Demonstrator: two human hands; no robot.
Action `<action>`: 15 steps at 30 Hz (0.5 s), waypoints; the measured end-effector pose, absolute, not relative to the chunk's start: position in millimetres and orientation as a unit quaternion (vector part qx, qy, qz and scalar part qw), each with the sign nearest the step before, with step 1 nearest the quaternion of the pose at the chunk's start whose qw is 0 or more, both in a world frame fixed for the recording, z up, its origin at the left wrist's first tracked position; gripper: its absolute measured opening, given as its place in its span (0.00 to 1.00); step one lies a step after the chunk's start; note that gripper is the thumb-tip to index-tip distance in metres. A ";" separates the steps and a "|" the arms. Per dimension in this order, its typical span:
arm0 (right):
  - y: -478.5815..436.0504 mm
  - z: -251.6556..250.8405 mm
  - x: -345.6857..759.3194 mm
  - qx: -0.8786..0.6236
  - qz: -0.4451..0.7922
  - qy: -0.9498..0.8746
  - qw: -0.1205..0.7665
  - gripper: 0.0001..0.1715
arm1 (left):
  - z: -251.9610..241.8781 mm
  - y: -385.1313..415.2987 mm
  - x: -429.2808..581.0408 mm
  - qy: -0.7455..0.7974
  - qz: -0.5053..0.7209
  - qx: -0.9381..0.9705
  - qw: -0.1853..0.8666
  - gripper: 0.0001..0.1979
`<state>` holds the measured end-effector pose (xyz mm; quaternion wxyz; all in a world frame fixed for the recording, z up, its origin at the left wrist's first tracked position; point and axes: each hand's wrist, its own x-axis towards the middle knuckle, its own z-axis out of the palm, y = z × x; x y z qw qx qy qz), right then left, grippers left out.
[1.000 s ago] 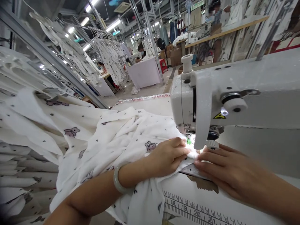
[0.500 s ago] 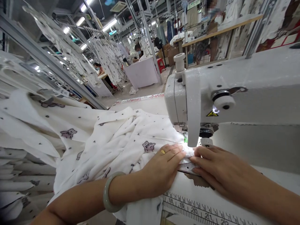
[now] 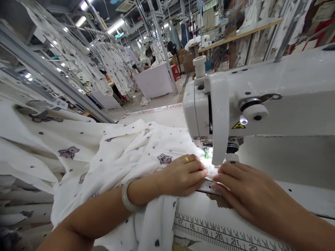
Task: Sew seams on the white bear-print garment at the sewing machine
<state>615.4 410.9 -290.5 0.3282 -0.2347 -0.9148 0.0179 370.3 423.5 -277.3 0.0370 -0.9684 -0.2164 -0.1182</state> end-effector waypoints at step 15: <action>424.0 -286.6 619.1 -0.244 0.069 -0.932 0.258 0.22 | -277.9 414.8 370.8 -0.236 -0.132 -0.962 0.046 0.14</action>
